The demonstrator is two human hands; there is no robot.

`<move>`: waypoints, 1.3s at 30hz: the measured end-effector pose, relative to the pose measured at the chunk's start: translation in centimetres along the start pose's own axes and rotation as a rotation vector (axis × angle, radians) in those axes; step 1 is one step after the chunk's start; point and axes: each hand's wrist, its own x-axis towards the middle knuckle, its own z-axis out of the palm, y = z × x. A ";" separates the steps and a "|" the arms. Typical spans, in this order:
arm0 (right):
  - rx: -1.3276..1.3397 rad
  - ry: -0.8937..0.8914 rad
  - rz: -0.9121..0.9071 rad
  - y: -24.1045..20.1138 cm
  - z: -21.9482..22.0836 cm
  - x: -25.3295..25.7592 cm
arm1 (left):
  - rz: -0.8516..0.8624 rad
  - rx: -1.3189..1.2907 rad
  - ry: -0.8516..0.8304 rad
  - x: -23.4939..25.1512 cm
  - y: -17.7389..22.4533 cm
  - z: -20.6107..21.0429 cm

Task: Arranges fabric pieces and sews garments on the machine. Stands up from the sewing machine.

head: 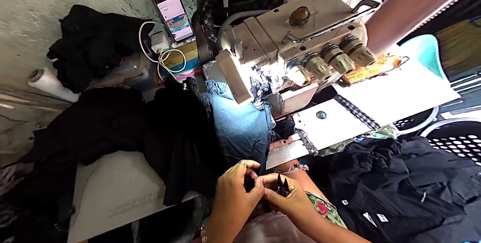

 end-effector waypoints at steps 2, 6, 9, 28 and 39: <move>-0.038 0.067 -0.017 -0.1 -0.4 0.5 | -0.019 -0.042 0.021 -0.4 -0.4 0.1; -0.090 0.002 0.024 -0.6 -0.9 1.2 | 0.033 0.038 0.212 -0.5 -0.1 1.6; -0.036 0.102 -0.005 0.3 -0.8 0.3 | 0.107 0.168 0.341 0.2 0.8 1.8; -0.482 -0.075 -0.565 1.2 -1.2 0.4 | 0.046 0.324 0.186 0.3 0.7 -0.4; -0.373 0.189 -0.529 -1.1 -1.4 4.3 | 0.231 0.132 0.397 1.2 2.7 -5.3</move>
